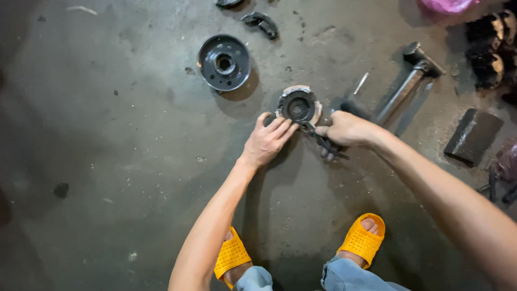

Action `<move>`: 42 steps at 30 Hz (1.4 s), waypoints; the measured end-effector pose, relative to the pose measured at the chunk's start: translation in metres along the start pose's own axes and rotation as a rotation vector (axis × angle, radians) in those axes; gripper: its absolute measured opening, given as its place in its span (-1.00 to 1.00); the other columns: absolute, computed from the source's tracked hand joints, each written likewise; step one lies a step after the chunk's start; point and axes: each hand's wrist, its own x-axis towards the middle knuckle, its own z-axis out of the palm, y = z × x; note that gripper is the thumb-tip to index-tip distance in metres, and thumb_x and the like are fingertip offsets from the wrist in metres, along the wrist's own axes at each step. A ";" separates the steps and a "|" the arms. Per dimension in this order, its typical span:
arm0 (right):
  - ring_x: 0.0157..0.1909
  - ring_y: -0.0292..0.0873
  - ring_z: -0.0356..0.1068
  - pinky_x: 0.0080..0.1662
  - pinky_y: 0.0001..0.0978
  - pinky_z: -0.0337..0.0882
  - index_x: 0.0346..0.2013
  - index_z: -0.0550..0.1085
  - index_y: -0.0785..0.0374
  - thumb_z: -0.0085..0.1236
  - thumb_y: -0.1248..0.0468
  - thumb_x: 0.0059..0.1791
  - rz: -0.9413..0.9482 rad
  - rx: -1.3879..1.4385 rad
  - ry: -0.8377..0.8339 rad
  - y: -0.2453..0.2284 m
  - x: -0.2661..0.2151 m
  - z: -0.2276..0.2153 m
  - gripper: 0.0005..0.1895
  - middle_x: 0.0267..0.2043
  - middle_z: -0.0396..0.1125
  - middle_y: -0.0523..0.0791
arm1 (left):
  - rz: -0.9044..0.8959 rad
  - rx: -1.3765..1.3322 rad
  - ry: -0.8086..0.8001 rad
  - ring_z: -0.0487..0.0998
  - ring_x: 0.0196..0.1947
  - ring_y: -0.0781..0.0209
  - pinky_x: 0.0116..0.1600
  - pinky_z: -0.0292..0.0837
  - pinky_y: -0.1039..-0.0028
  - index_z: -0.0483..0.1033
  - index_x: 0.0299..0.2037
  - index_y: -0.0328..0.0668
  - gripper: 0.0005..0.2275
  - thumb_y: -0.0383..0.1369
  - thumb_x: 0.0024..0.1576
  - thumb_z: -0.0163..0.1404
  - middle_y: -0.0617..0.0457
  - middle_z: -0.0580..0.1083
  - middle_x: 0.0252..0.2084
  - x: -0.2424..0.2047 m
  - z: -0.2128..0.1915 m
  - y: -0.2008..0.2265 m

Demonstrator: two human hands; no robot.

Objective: The person assembles a mechanical component on the floor, using a screwdriver to tighten screws and pliers to adjust parts. They handle various metal pieces, including a circular housing and smaller brackets, arranging them into a larger assembly.

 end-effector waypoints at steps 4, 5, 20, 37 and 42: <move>-0.34 0.21 0.58 -0.35 0.01 0.56 -0.29 0.59 0.59 0.03 0.18 0.09 0.023 -0.198 -0.003 -0.001 0.027 -0.007 -0.58 -0.46 0.49 0.30 | 0.043 -0.018 0.080 0.48 -0.06 0.08 0.15 0.28 0.03 0.55 -0.13 -0.09 -0.83 -0.45 0.30 -0.16 -0.03 0.45 -0.12 0.000 0.004 -0.006; -0.24 0.24 0.58 -0.32 0.04 0.55 -0.29 0.62 0.54 0.08 0.12 0.06 0.026 -0.333 0.018 0.002 0.035 -0.009 -0.56 -0.41 0.49 0.30 | 0.042 -0.040 0.102 0.48 -0.07 0.04 0.12 0.30 0.02 0.55 -0.14 -0.12 -0.81 -0.47 0.31 -0.18 -0.06 0.44 -0.12 0.000 0.004 -0.006; 0.13 0.26 0.49 0.09 0.10 0.48 -0.16 0.67 0.35 0.05 -0.01 0.00 0.056 -0.759 -0.063 -0.068 0.000 0.003 -0.51 -0.08 0.53 0.25 | -0.003 -0.037 0.095 0.47 -0.10 0.10 0.09 0.26 0.03 0.57 -0.16 -0.11 -0.84 -0.48 0.25 -0.12 0.02 0.43 -0.16 -0.003 0.003 -0.008; -0.32 0.23 0.58 -0.41 0.01 0.58 -0.42 0.64 0.49 -0.01 0.12 0.03 0.082 -0.702 -0.060 -0.053 0.030 -0.001 -0.54 -0.44 0.51 0.24 | -0.001 -0.029 0.080 0.47 -0.17 0.05 0.01 0.30 0.04 0.57 -0.19 -0.14 -0.82 -0.48 0.28 -0.15 -0.02 0.40 -0.20 0.006 0.004 -0.012; -0.20 0.27 0.58 -0.29 0.03 0.60 -0.37 0.65 0.50 -0.02 0.14 0.03 0.087 -0.707 -0.082 -0.067 0.007 0.003 -0.55 -0.37 0.53 0.26 | 0.003 -0.017 0.094 0.47 -0.19 0.04 -0.01 0.32 0.05 0.56 -0.18 -0.16 -0.82 -0.48 0.29 -0.17 -0.05 0.38 -0.21 0.007 0.006 -0.010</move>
